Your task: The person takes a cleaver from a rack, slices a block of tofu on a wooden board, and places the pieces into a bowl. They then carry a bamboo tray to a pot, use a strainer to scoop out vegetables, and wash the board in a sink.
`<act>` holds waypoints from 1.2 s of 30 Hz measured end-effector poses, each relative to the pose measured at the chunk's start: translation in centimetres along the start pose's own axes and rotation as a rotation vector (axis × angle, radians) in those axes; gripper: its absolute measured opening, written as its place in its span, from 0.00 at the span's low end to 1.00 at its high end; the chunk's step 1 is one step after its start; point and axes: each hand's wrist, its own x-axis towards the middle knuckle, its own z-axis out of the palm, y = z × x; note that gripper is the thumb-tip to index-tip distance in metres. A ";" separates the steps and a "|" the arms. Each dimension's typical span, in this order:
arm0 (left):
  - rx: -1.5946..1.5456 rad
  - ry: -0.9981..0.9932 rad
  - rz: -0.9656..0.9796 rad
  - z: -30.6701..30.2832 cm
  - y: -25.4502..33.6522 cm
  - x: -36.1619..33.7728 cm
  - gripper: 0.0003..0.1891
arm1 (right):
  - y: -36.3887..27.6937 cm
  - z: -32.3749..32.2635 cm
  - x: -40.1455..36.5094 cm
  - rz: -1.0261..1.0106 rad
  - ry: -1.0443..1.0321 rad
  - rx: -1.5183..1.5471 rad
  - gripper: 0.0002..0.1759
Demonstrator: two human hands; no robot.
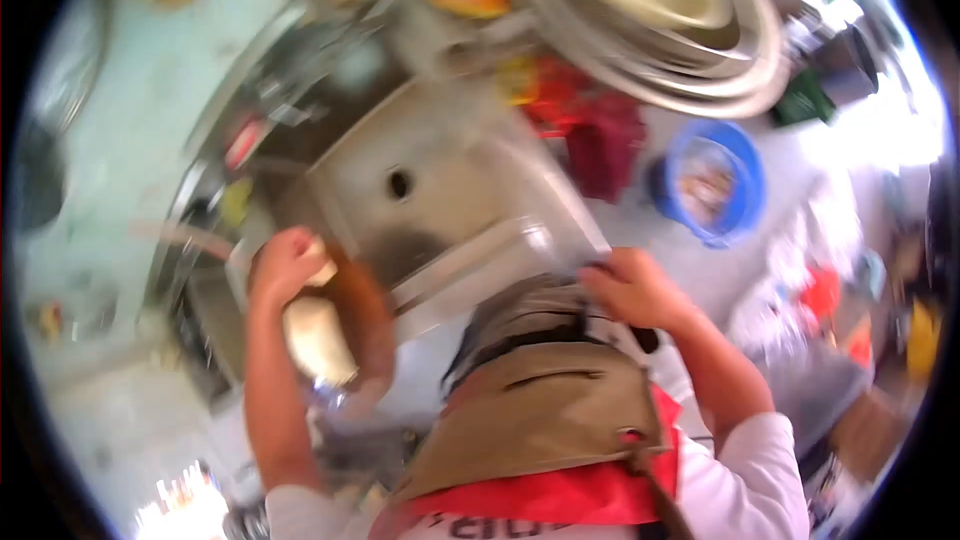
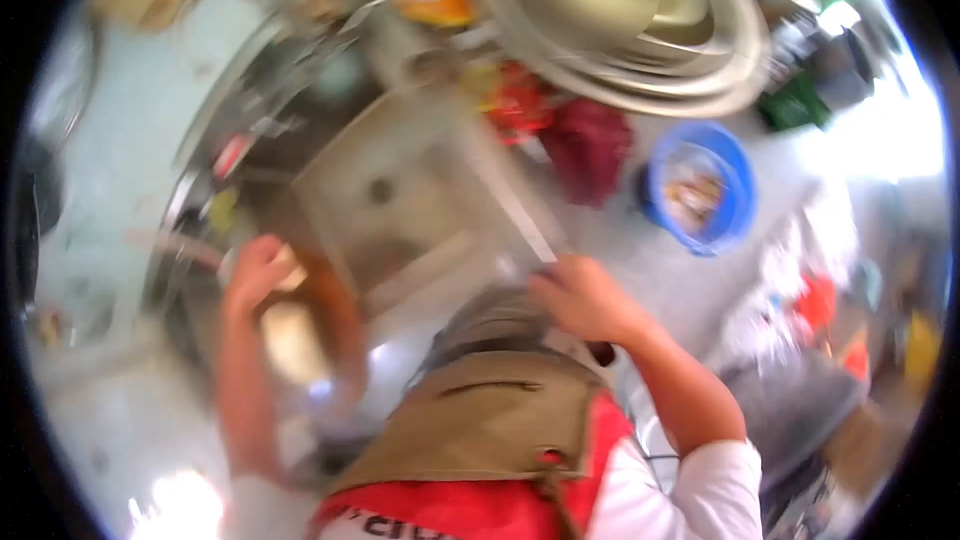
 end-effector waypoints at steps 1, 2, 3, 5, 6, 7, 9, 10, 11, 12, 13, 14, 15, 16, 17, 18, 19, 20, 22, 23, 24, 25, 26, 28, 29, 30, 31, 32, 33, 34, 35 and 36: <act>-0.029 -0.015 0.071 0.3 5.0 0.1 0.08 | 1.4 -1.2 -0.6 -0.078 0.029 -0.044 0.20; -0.229 -0.038 0.109 1.7 8.3 0.5 0.06 | 2.9 -2.5 -0.8 -0.125 -0.013 -0.099 0.20; -0.178 -0.072 0.116 2.3 13.3 0.7 0.05 | 3.4 -3.5 -1.6 -0.043 0.001 -0.113 0.21; -0.242 -0.189 0.244 4.6 21.8 1.3 0.06 | 5.2 -5.0 -2.7 0.012 0.037 -0.133 0.22; -0.286 -0.244 0.367 5.9 25.1 1.7 0.07 | 6.8 -5.0 -3.1 -0.019 0.070 -0.154 0.23; -0.232 -0.297 0.454 7.1 29.2 1.6 0.09 | 7.8 -5.1 -3.2 -0.060 0.094 -0.175 0.23; -0.297 -0.447 0.593 10.3 37.3 -0.4 0.15 | 9.0 -5.2 -4.3 -0.040 0.091 -0.159 0.23; -0.423 -0.555 0.647 12.2 40.3 -1.1 0.19 | 9.3 -5.3 -4.6 -0.031 0.080 -0.150 0.23; -0.288 -0.409 0.842 13.5 42.0 -2.1 0.22 | 9.3 -5.3 -4.7 -0.032 0.084 -0.145 0.23; -0.152 -0.255 1.027 14.2 43.1 -2.7 0.25 | 9.1 -5.4 -4.8 -0.032 0.087 -0.145 0.24; -0.147 -0.201 1.076 14.0 43.2 -3.3 0.25 | 8.9 -5.6 -5.0 -0.031 0.088 -0.149 0.24; -0.143 -0.144 1.118 13.5 42.9 -4.4 0.24 | 8.7 -5.8 -5.2 -0.008 0.089 -0.139 0.24; -0.138 -0.072 1.142 13.2 42.2 -5.5 0.23 | 8.4 -6.1 -5.4 0.006 0.074 -0.140 0.24; -0.223 -0.088 1.103 13.3 40.6 -6.0 0.21 | 7.7 -6.0 -4.5 -0.009 0.033 -0.153 0.25; -0.288 -0.063 1.035 13.4 37.9 -6.4 0.19 | 8.5 -5.4 -3.7 -0.112 0.055 -0.113 0.24; -0.343 -0.009 0.948 12.9 34.9 -7.0 0.17 | 6.7 -5.6 -3.1 -0.015 -0.018 -0.160 0.22; -0.373 0.028 0.804 12.3 32.6 -8.1 0.14 | 7.7 -4.6 -1.8 -0.279 0.070 -0.200 0.19; -0.419 0.063 0.665 11.8 30.2 -9.3 0.11 | 5.3 -4.4 -1.4 -0.226 0.005 -0.230 0.17; -0.445 0.226 0.440 11.3 25.5 -11.7 0.10 | 2.1 -3.2 0.2 -0.216 -0.062 -0.272 0.17; -0.481 0.282 0.362 11.7 23.0 -12.5 0.10 | 0.6 -1.6 1.4 -0.303 -0.118 -0.330 0.19; -0.436 0.396 0.303 12.5 20.3 -13.6 0.11 | -0.9 -0.2 1.6 -0.382 -0.149 -0.394 0.21; -0.396 0.505 0.246 13.7 17.3 -14.4 0.11 | -1.8 1.3 2.5 -0.484 -0.149 -0.447 0.23; -0.357 0.605 0.185 14.8 14.4 -15.1 0.12 | -2.1 3.4 3.8 -0.582 -0.150 -0.498 0.25; -0.124 0.709 0.034 16.8 8.1 -16.1 0.16 | -3.2 7.7 6.3 -0.725 -0.137 -0.588 0.29; 0.012 0.797 -0.009 17.8 4.5 -16.0 0.19 | -4.5 10.3 7.9 -0.760 -0.120 -0.629 0.31; 0.154 0.887 -0.055 18.4 2.5 -16.1 0.23 | -5.3 12.6 9.5 -0.806 -0.100 -0.668 0.33; 0.156 0.927 -0.185 17.4 1.8 -16.4 0.30 | -5.8 15.2 11.4 -0.822 -0.080 -0.709 0.32; 0.149 0.959 -0.317 15.7 1.0 -16.8 0.38 | -6.1 17.6 13.2 -0.835 -0.060 -0.753 0.32; 0.125 0.936 -0.378 14.5 -0.6 -16.6 0.48 | -6.7 20.0 14.8 -0.850 -0.038 -0.803 0.32; 0.114 0.903 -0.434 13.2 -2.0 -16.5 0.51 | -7.2 22.1 15.9 -0.844 -0.034 -0.845 0.32; 0.116 0.874 -0.439 12.6 -3.8 -16.2 0.52 | -7.9 24.1 16.8 -0.839 -0.028 -0.889 0.32; 0.123 0.843 -0.442 12.1 -5.4 -15.8 0.53 | -8.5 25.7 17.9 -0.833 -0.021 -0.928 0.32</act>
